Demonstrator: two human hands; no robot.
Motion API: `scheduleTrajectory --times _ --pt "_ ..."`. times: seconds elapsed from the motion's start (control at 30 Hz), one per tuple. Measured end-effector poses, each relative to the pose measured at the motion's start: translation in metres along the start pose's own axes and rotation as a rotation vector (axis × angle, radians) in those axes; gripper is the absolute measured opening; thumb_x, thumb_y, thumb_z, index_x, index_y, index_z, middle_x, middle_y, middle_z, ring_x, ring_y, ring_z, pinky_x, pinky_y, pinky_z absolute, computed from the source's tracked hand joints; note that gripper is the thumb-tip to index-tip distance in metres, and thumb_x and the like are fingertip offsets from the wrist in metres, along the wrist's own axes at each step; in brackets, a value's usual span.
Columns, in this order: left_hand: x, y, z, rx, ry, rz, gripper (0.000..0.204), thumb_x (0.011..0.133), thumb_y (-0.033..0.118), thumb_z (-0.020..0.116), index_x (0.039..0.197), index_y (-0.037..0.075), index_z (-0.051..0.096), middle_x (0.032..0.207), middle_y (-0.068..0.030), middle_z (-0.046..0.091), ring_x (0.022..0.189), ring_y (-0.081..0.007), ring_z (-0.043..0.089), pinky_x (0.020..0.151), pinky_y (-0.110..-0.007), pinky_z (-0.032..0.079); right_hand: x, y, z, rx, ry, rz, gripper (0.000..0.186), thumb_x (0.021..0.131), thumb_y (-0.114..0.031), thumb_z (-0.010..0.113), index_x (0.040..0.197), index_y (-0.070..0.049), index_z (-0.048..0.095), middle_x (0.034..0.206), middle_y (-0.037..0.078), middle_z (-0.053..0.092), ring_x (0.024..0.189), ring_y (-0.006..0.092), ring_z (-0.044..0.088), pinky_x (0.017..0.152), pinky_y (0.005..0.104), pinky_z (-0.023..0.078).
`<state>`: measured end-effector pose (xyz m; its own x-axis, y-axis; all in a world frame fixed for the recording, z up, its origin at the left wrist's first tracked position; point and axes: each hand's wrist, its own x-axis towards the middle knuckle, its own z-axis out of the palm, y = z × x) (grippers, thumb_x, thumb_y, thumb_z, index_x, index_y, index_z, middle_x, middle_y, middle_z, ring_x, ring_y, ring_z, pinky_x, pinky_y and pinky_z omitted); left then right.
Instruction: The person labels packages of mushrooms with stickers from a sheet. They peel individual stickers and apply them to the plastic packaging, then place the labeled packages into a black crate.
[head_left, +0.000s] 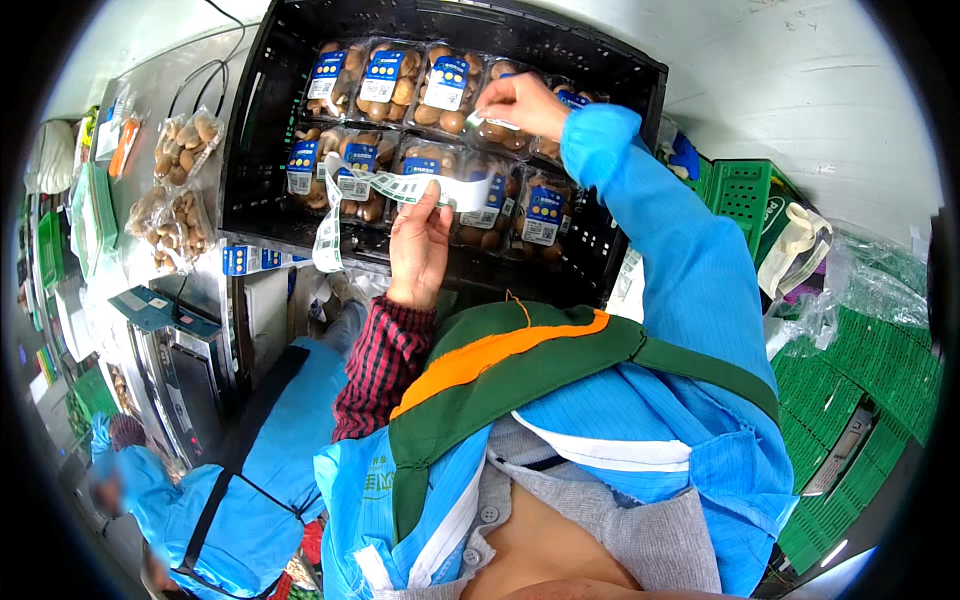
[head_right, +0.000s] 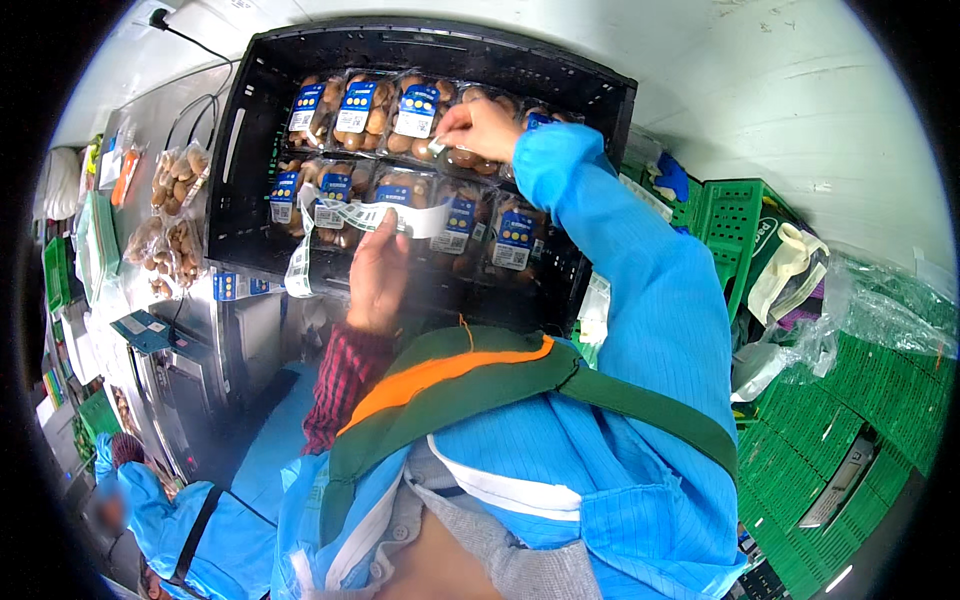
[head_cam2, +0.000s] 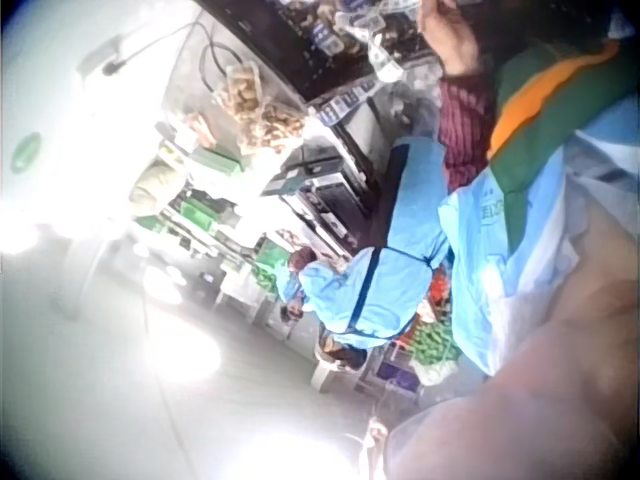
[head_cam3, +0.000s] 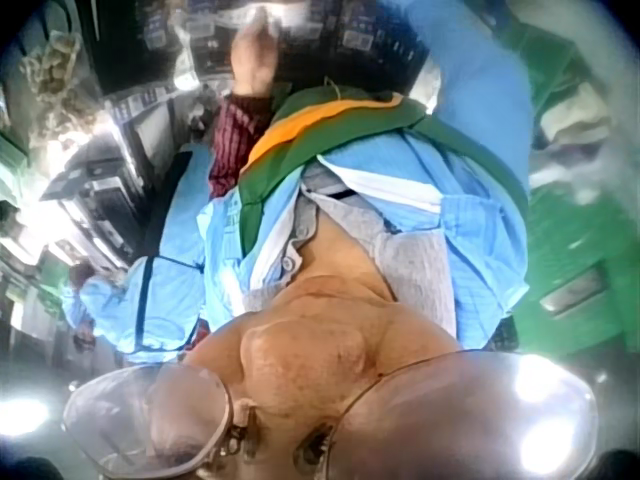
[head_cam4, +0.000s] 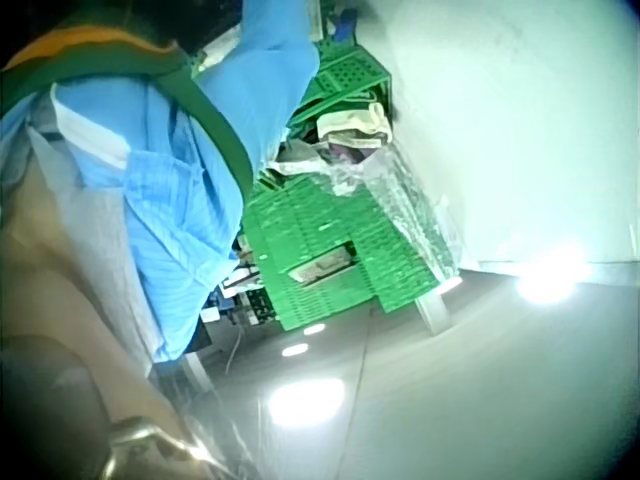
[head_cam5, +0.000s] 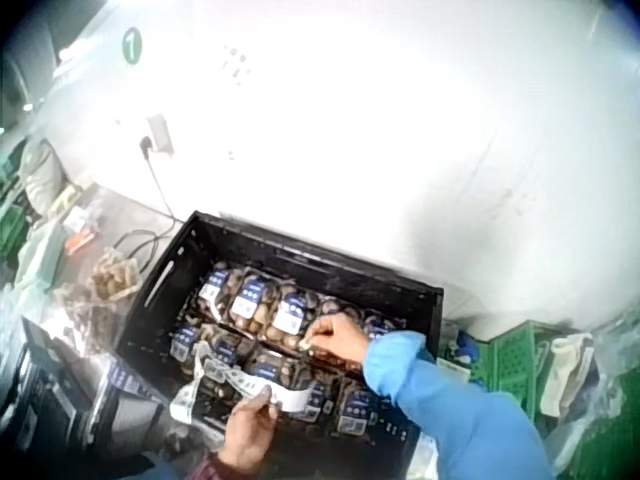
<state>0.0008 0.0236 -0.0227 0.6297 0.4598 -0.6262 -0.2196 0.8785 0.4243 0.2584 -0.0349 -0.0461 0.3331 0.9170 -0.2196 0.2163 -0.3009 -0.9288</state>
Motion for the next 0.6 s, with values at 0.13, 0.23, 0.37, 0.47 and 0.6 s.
scheduleTrajectory --times 0.13,0.23,0.37,0.47,0.6 --pt "-0.015 0.001 0.007 0.001 0.021 0.033 0.008 0.088 0.006 0.065 0.096 0.005 0.062 0.091 -0.0002 0.063 0.082 -0.0096 0.061 0.083 -0.026 0.054 0.05 0.029 -0.006 -0.388 0.09 0.09 0.015 0.079 -0.012 0.071 0.093 -0.008 0.071 0.087 0.006 0.071 0.082 0.0165 0.067 0.077 0.0298 0.051" --pt "-0.022 0.005 0.01 -0.026 0.011 -0.01 0.012 0.091 0.01 0.061 0.102 0.005 0.061 0.096 -0.0014 0.063 0.086 -0.0128 0.063 0.082 -0.028 0.055 0.068 0.037 -0.006 -0.552 0.096 0.1 0.013 0.075 -0.019 0.074 0.087 -0.013 0.073 0.087 0.008 0.071 0.086 0.023 0.067 0.083 0.0362 0.048" --pt "-0.025 0.006 0.01 -0.035 0.027 -0.014 0.014 0.094 0.014 0.058 0.105 0.005 0.06 0.1 -0.002 0.063 0.086 -0.0141 0.063 0.083 -0.031 0.056 0.084 0.058 -0.003 -0.608 0.145 0.12 0.012 0.072 -0.021 0.075 0.083 -0.015 0.073 0.085 0.009 0.071 0.092 0.0263 0.066 0.088 0.0409 0.042" --pt "-0.024 0.005 0.009 -0.009 0.052 -0.008 0.015 0.094 0.015 0.057 0.105 0.005 0.059 0.1 -0.002 0.063 0.087 -0.0144 0.063 0.083 -0.032 0.056 0.085 0.06 0.002 -0.627 0.166 0.11 0.012 0.073 -0.022 0.075 0.082 -0.015 0.073 0.084 0.009 0.071 0.092 0.0261 0.066 0.088 0.0415 0.041" --pt "-0.021 0.009 0.005 0.024 0.041 0.008 0.014 0.094 0.016 0.057 0.105 0.007 0.06 0.099 -0.0009 0.063 0.087 -0.0129 0.062 0.079 -0.031 0.056 0.077 0.043 0.009 -0.848 0.262 -0.009 0.012 0.076 -0.017 0.074 0.083 -0.008 0.071 0.08 0.011 0.07 0.083 0.0231 0.068 0.08 0.0349 0.05"
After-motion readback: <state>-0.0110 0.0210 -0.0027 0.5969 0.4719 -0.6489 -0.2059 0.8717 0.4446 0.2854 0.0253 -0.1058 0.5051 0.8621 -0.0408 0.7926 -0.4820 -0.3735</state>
